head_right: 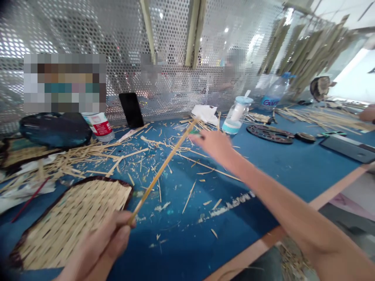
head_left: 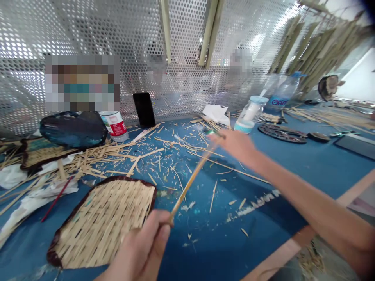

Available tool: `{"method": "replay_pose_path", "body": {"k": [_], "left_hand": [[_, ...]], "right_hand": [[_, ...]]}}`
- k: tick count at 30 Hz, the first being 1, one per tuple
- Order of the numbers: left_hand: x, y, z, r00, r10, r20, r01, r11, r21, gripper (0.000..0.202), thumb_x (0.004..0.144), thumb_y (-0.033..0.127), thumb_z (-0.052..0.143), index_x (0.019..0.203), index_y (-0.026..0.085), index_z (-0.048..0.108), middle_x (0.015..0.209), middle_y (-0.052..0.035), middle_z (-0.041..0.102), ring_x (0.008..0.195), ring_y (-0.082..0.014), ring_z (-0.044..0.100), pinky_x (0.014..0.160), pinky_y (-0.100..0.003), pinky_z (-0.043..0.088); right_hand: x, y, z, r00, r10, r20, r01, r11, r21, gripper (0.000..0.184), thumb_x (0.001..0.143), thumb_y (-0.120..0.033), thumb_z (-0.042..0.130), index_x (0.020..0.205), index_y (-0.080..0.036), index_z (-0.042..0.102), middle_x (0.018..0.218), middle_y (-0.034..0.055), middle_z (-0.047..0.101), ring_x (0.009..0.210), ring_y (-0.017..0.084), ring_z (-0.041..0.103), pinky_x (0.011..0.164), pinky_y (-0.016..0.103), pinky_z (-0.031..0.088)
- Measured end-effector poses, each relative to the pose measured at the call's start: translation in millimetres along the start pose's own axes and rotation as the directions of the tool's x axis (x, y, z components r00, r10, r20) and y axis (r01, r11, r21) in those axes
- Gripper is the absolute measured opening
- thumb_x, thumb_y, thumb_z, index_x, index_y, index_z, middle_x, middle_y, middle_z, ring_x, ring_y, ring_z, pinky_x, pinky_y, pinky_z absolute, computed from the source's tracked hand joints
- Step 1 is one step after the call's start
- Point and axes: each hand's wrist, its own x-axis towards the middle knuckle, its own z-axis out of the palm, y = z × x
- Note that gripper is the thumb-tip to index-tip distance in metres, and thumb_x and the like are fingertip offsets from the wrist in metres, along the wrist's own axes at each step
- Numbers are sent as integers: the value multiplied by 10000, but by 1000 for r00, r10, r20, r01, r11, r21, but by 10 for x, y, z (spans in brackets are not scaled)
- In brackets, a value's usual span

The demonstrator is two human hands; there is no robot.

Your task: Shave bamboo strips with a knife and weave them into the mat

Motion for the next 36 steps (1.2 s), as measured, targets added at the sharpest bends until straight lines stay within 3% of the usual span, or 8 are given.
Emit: {"method": "replay_pose_path", "body": {"k": [5, 10, 13, 18, 22, 26, 31, 36], "left_hand": [[44, -27, 41, 999, -25, 48, 28, 997, -65, 245, 889, 496, 509, 904, 260, 571, 517, 61, 348, 437, -120, 303, 402, -222, 239], [190, -109, 83, 993, -118, 7, 116, 963, -241, 326, 914, 558, 449, 975, 247, 526, 525, 84, 327, 414, -87, 232, 369, -176, 215], [200, -125, 72, 989, -150, -1, 143, 945, -293, 329, 899, 560, 475, 985, 247, 530, 531, 80, 353, 405, -80, 244, 353, -158, 215], [95, -69, 43, 978, -203, -55, 176, 931, -320, 346, 855, 591, 543, 959, 261, 561, 625, 52, 411, 492, -88, 343, 401, -144, 297], [-2, -31, 85, 990, -132, 48, 140, 959, -248, 364, 863, 612, 515, 894, 249, 525, 557, 65, 332, 475, -95, 274, 414, -176, 264], [38, -82, 111, 986, -102, 128, 130, 964, -232, 383, 892, 615, 457, 929, 238, 508, 510, 78, 366, 420, -80, 281, 392, -176, 237], [166, -101, 11, 980, -80, 183, 157, 873, -462, 298, 903, 509, 527, 992, 226, 502, 616, 32, 608, 424, -113, 563, 435, -198, 419], [218, -12, -41, 980, -67, 187, 161, 819, -550, 261, 864, 440, 621, 902, 211, 503, 666, 27, 638, 480, -147, 640, 385, -182, 430]], "right_hand": [[211, 373, -120, 979, 89, -185, -76, 994, 79, 597, 930, -646, 182, 666, -208, 491, 558, 41, 497, 574, 180, 497, 536, 306, 283], [-224, -222, 179, 929, -363, 67, 323, 889, 325, 546, 847, -726, 374, 738, -208, 509, 530, -23, 495, 473, 107, 417, 501, 267, 256], [-466, -524, 276, 873, -455, 178, 398, 873, 281, 577, 828, -765, 381, 727, -211, 503, 547, -20, 500, 501, 111, 424, 509, 260, 230], [-484, -598, 238, 880, -413, 234, 384, 910, 158, 655, 791, -835, 331, 756, -217, 545, 614, 5, 572, 555, 131, 468, 525, 258, 220], [-39, -104, 107, 984, -92, 149, 92, 996, 12, 668, 873, -768, 217, 763, -200, 552, 673, 63, 611, 560, 148, 491, 528, 270, 249], [301, 427, 25, 982, 186, -24, -188, 980, -69, 625, 883, -731, 257, 673, -201, 513, 640, 83, 566, 608, 194, 510, 542, 292, 264], [66, 136, 35, 995, -53, -84, 68, 981, 184, 571, 880, -723, 333, 616, -219, 383, 528, -9, 449, 518, 131, 414, 519, 280, 249], [-256, -252, -14, 971, -237, -9, 227, 917, 328, 511, 875, -691, 411, 678, -220, 419, 489, -52, 404, 463, 100, 366, 498, 265, 237]]}}
